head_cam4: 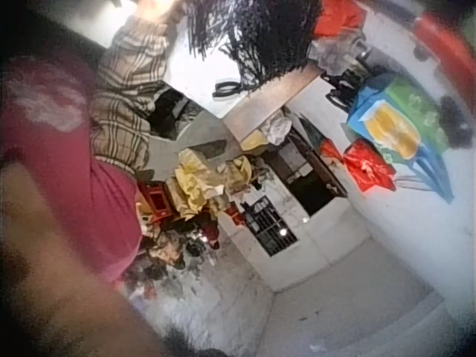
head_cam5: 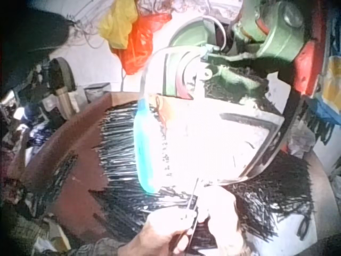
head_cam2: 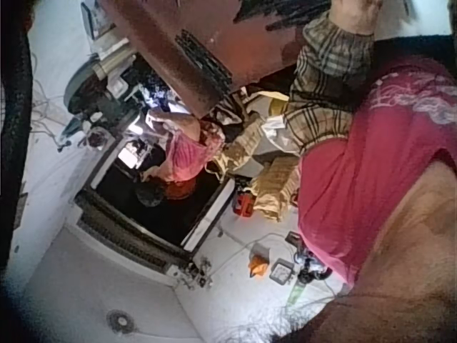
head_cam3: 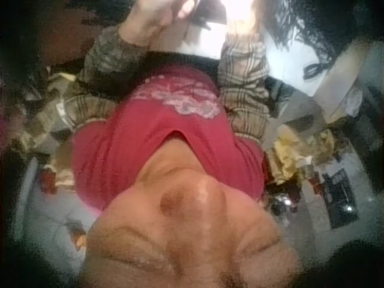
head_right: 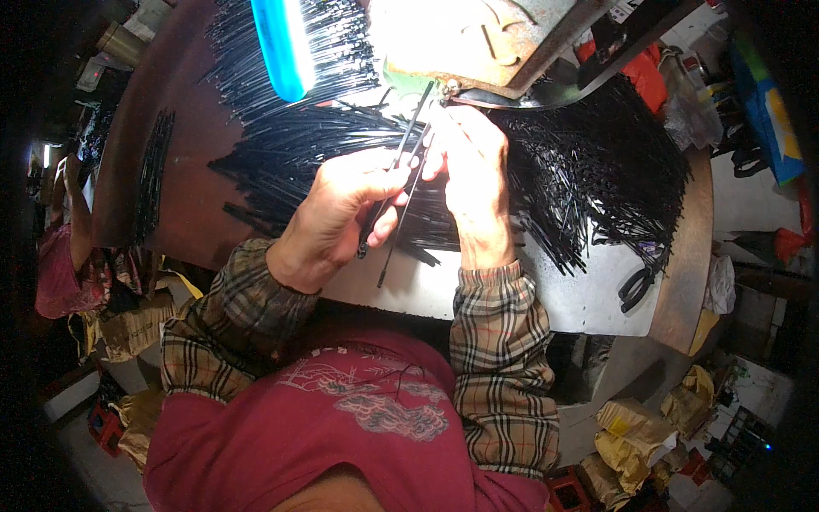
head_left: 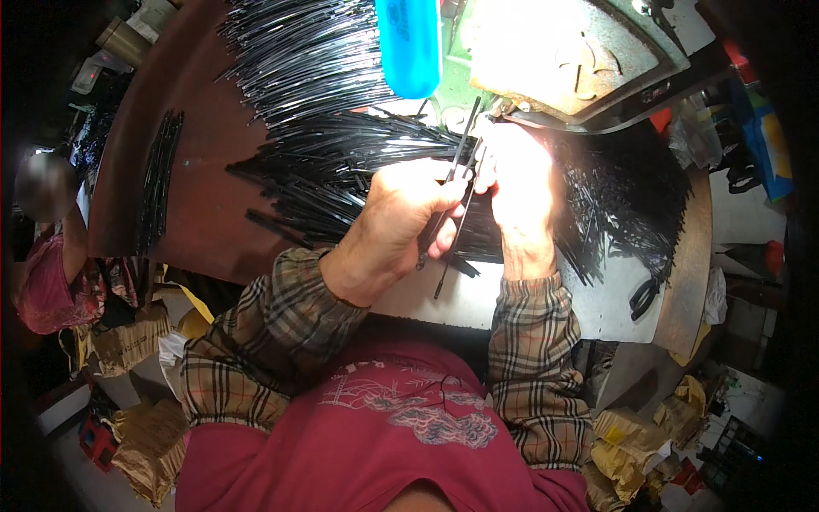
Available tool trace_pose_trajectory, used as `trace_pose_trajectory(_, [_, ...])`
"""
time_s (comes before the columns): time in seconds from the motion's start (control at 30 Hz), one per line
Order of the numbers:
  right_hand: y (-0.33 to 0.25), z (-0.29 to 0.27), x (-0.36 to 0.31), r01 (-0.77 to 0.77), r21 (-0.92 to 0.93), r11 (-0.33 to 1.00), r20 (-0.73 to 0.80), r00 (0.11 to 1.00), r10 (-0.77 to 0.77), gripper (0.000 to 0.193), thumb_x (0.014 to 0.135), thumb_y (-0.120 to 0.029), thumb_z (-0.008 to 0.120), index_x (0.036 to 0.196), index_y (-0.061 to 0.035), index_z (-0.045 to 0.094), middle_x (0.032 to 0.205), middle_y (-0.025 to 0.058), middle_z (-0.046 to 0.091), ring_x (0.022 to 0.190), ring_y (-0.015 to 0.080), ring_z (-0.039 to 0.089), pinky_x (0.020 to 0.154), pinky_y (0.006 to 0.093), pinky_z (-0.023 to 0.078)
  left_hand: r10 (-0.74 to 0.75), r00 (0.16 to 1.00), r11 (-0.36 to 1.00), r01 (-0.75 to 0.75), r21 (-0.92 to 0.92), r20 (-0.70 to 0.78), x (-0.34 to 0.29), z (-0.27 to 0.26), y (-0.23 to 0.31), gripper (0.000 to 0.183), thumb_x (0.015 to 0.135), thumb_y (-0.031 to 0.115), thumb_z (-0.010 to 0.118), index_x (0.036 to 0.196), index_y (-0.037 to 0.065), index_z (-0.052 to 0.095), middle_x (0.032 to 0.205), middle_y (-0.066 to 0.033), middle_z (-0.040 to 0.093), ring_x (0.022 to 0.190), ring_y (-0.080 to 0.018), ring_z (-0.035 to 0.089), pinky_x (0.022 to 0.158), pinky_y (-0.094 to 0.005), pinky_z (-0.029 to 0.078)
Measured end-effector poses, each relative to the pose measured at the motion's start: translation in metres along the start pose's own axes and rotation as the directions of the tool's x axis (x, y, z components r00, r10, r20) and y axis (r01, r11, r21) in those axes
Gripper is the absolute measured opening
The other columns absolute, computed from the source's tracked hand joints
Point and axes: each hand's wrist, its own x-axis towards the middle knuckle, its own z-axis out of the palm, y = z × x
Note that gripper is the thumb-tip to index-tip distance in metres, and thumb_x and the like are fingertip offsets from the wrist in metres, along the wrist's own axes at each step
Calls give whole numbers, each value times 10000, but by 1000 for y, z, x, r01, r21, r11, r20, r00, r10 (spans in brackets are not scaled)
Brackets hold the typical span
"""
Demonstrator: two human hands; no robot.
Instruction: The person processes black plastic strips by inserting them one at a time into a desktop machine and organizing them into piles on the table.
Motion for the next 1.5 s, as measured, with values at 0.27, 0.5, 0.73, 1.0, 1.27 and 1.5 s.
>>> trace_pose_trajectory(0.27, [8,9,-3,11,40,999,39,999,-13,107,902,-86,509,904,20,526,653,43,517,501,126,494,476,249,432,193,968,943,-138,301,-159,0,0,-12,108,907,74,539,981,11,586,770,-38,587,551,-69,520,433,-189,403])
trace_pose_trajectory(0.5, [-6,-11,-13,-244,71,967,-37,968,247,280,891,-169,546,1065,49,533,760,40,513,547,74,458,455,205,412,348,917,822,-197,535,-196,-39,-36,3,195,964,135,472,1102,33,565,772,37,507,604,-23,437,524,-184,384])
trace_pose_trajectory(0.73, [-12,5,-14,-156,45,987,-72,985,159,235,918,-146,546,1062,39,567,776,45,550,554,63,464,468,193,395,910,398,-194,660,726,-119,-122,-222,86,306,878,132,584,1182,112,610,1122,-146,588,981,-323,577,828,-429,464])
trace_pose_trajectory(1.0, [-29,-18,-44,-192,-273,943,-321,942,99,142,929,-127,574,977,3,606,726,8,561,510,32,441,451,181,362,724,669,-137,-96,986,166,-90,-121,37,81,718,42,723,793,53,694,842,-76,640,844,-253,599,766,-325,484])
trace_pose_trajectory(1.27, [-47,-38,-111,-270,-466,842,-370,924,92,95,874,-58,660,888,-12,578,703,-35,550,565,-8,451,480,147,353,460,741,-123,-492,862,489,-54,-52,18,178,662,37,774,797,26,659,836,-72,601,793,-234,562,697,-321,443])
trace_pose_trajectory(1.5, [-68,-96,-120,-289,-663,690,-540,823,-175,74,853,-30,670,874,15,615,737,-26,581,614,-4,464,536,158,371,437,769,-372,-319,872,467,-8,-18,-3,199,695,130,759,788,54,601,758,-80,526,747,-268,510,667,-360,393])
